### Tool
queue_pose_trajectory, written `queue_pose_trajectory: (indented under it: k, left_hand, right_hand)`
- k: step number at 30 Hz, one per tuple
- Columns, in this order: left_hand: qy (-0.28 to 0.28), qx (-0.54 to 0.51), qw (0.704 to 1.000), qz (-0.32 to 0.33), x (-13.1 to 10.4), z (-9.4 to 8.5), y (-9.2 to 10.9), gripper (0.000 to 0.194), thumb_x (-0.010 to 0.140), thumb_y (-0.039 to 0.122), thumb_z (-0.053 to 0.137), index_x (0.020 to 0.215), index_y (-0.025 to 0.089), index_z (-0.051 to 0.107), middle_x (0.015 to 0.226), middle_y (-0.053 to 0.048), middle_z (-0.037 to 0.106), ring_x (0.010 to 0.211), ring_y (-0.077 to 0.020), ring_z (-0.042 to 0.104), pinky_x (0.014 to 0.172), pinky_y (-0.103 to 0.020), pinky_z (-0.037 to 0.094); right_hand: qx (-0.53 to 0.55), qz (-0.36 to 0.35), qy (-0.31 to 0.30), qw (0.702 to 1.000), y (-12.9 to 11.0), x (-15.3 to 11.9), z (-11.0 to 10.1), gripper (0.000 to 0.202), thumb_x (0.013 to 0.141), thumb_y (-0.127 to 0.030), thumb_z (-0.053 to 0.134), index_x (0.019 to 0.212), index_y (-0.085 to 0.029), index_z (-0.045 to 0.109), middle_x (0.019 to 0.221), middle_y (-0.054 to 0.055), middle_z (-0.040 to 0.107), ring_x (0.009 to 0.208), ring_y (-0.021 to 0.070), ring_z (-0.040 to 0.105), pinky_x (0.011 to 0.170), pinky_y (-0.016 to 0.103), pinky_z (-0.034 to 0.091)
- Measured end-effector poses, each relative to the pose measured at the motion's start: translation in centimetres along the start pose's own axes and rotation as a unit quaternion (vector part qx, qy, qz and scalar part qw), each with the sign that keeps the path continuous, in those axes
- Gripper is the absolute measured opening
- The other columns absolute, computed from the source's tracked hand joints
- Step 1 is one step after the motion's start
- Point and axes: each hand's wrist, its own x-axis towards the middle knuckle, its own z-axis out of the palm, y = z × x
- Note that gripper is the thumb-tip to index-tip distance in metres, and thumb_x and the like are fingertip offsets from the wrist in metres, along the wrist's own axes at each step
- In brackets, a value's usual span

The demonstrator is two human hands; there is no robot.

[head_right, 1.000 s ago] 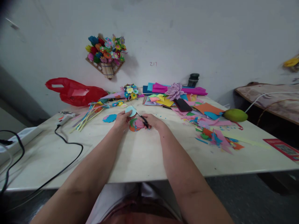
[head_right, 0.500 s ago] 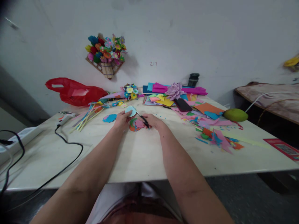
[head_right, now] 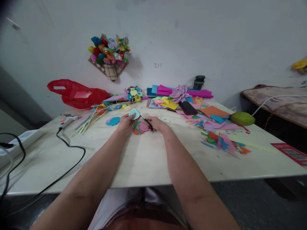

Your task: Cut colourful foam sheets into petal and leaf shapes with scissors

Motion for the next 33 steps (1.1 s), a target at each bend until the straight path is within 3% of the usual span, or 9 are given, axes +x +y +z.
queue_pose_trajectory:
  k: [18,25,33]
  left_hand:
    - [-0.012,0.010,1.000,-0.007,0.24,-0.24,0.18,0.013,0.064,0.009,0.070,0.075,0.009,0.063,0.076,-0.008,0.069,0.077,-0.0198,0.068,0.078,-0.034,0.054]
    - [-0.018,0.011,1.000,-0.009,0.32,-0.40,0.10,0.013,0.065,0.010,0.071,0.075,0.009,0.063,0.076,-0.008,0.069,0.072,-0.0180,0.068,0.076,-0.031,0.055]
    - [-0.025,0.029,0.999,-0.013,0.67,-0.76,0.17,0.013,0.066,0.010,0.070,0.077,0.008,0.064,0.078,-0.010,0.069,0.073,-0.0185,0.068,0.077,-0.033,0.054]
  right_hand:
    - [0.040,0.001,-0.015,0.999,0.34,0.13,-0.24,0.012,0.080,-0.027,0.053,0.079,-0.015,0.055,0.050,-0.004,0.051,0.036,0.0049,0.044,0.032,0.016,0.023]
    - [0.041,0.004,-0.008,0.999,0.22,0.07,-0.15,0.019,0.078,-0.033,0.056,0.084,-0.014,0.058,0.049,-0.005,0.050,0.035,0.0047,0.042,0.031,0.016,0.023]
    - [0.054,0.013,-0.018,0.998,0.20,-0.04,-0.38,0.014,0.079,-0.025,0.052,0.087,-0.015,0.059,0.049,-0.004,0.050,0.036,0.0052,0.043,0.032,0.016,0.024]
